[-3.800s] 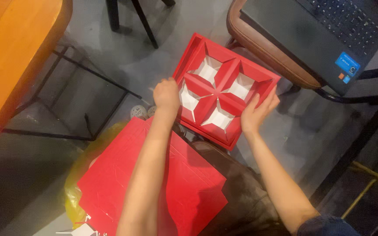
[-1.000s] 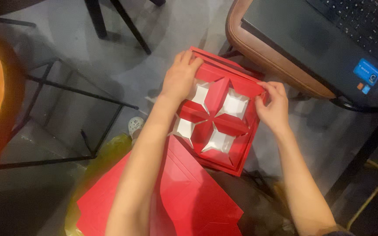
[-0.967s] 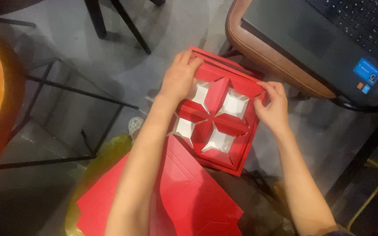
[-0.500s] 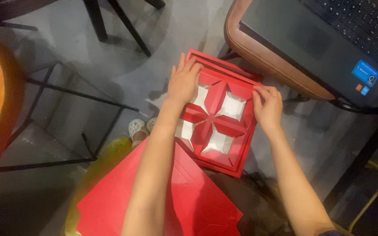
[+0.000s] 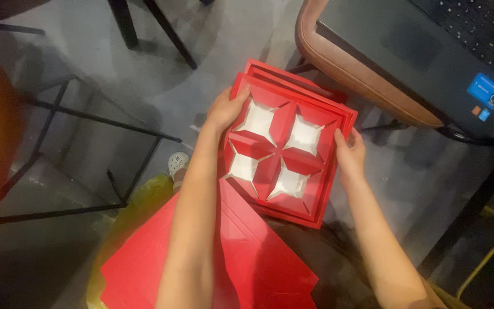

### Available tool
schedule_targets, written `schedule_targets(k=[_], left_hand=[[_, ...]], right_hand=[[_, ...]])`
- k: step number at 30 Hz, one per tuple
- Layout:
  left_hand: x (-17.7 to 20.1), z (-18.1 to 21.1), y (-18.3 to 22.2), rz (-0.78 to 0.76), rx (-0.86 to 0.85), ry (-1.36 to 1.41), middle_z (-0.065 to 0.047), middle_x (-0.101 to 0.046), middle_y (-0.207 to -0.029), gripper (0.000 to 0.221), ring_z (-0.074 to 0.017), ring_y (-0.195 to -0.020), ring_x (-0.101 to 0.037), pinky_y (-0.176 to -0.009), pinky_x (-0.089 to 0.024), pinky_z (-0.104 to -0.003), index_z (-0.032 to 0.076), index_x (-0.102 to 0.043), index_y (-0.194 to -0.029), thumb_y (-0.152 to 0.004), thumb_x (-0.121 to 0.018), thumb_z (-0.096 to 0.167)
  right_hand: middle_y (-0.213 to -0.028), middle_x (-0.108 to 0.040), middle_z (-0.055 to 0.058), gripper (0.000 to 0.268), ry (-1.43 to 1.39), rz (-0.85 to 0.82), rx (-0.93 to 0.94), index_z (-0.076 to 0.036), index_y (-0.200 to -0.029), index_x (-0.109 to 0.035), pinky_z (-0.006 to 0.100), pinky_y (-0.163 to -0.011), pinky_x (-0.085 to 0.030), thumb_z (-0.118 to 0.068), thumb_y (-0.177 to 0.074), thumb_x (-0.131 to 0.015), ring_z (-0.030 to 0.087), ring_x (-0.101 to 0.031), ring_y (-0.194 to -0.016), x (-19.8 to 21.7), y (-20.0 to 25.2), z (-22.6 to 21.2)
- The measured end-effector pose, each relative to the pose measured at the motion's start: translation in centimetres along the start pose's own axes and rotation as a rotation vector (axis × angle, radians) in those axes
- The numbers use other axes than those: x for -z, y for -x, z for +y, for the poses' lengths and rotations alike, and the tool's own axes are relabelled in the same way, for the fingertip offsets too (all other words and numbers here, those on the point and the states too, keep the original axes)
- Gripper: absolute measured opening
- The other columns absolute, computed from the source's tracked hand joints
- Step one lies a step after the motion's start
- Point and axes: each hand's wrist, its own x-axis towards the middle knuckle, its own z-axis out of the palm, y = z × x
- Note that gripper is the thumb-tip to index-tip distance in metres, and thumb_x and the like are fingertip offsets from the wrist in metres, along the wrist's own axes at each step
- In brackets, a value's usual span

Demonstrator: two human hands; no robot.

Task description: The person assembles cardboard box inserts by hand while holding them on their lap. They fold flaps and slot pieces together, handling various red and white cardboard sections from a stack.

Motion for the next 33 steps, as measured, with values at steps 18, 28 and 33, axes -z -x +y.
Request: schedule_targets(k=[18, 28, 33], left_hand=[[4.0, 12.1, 15.5, -0.189, -0.422, 0.736, -0.013, -0.065, -0.136, 0.064, -0.0205, -0.125, -0.062, -0.103, -0.049, -0.033, 0.003, -0.054, -0.143, -0.095, -0.066, 0.042], [8.4, 21.0, 34.1, -0.054, -1.187, 0.862, -0.01, -0.059, -0.147, 0.06, -0.0181, -0.139, -0.053, -0.121, -0.039, -0.033, -0.001, -0.047, -0.153, -0.105, -0.064, 0.031], [11.5, 22.5, 45.5, 0.115, -1.382, 0.804, -0.01, -0.061, -0.143, 0.057, -0.0172, -0.135, -0.055, -0.122, -0.04, -0.033, -0.001, -0.049, -0.154, -0.109, -0.06, 0.032]], right_hand=[[-0.172, -0.031, 0.014, 0.064, -0.124, -0.026, 0.57, -0.011, -0.168, -0.017, 0.036, -0.123, -0.035, -0.024, -0.113, -0.047, 0.024, -0.039, -0.152, 7.4, 8.8, -6.6], [-0.175, -0.029, 0.012, 0.052, -0.175, -0.052, 1.319, -0.007, -0.169, -0.012, 0.037, -0.137, -0.027, -0.019, -0.131, -0.045, 0.021, -0.034, -0.157, 19.7, 16.9, -21.3], [-0.158, -0.046, 0.007, 0.046, -0.233, -0.27, 1.474, -0.01, -0.167, -0.022, 0.038, -0.122, -0.044, -0.025, -0.13, -0.044, 0.019, -0.05, -0.14, 23.3, 25.5, -27.8]])
